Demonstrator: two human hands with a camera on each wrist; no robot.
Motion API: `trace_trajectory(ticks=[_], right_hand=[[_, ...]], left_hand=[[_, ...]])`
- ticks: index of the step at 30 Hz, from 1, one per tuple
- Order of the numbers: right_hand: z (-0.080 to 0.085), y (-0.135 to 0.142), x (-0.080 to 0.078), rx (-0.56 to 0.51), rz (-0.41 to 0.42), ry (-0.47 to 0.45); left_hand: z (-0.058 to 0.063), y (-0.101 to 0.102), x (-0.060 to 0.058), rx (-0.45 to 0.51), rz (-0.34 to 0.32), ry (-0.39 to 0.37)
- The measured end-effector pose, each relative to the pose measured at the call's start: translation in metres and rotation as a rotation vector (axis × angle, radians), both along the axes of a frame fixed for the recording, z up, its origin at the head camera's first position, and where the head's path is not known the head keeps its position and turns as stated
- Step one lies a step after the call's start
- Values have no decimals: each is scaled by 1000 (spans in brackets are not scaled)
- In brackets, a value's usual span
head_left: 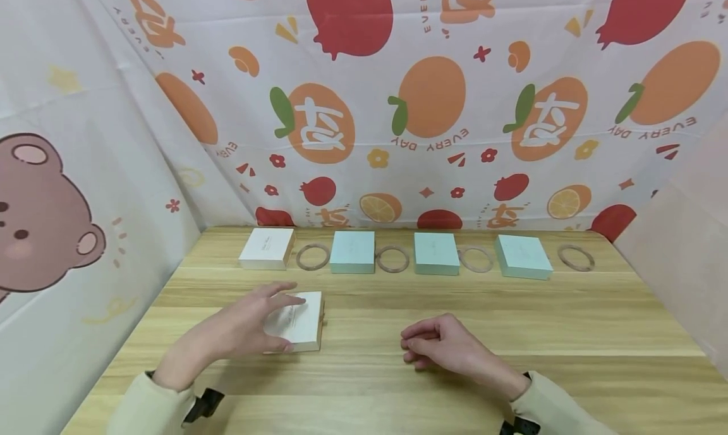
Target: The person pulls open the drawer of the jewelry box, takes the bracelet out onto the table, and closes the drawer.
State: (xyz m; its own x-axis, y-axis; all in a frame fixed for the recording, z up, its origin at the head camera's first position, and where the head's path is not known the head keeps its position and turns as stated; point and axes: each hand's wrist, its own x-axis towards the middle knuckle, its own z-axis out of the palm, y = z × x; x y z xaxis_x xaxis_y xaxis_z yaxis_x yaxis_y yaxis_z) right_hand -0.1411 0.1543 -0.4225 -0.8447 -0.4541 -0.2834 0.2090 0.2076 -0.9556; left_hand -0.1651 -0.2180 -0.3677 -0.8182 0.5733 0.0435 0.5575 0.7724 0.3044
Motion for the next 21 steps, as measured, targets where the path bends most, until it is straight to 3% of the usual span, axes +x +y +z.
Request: trace_trajectory(ticks=[4, 9, 13, 21], right_hand=[[1, 2, 0, 3, -5, -6], [0, 0, 0, 5, -8, 3], [-1, -3, 0, 3, -6, 8], [1, -5, -3, 17, -8, 22]], left_hand=[[-4, -4, -8, 4, -42, -37], [-8, 3, -11, 4, -47, -10], [-11, 19, -10, -6, -61, 15], [-17, 57, -11, 18, -92, -9]])
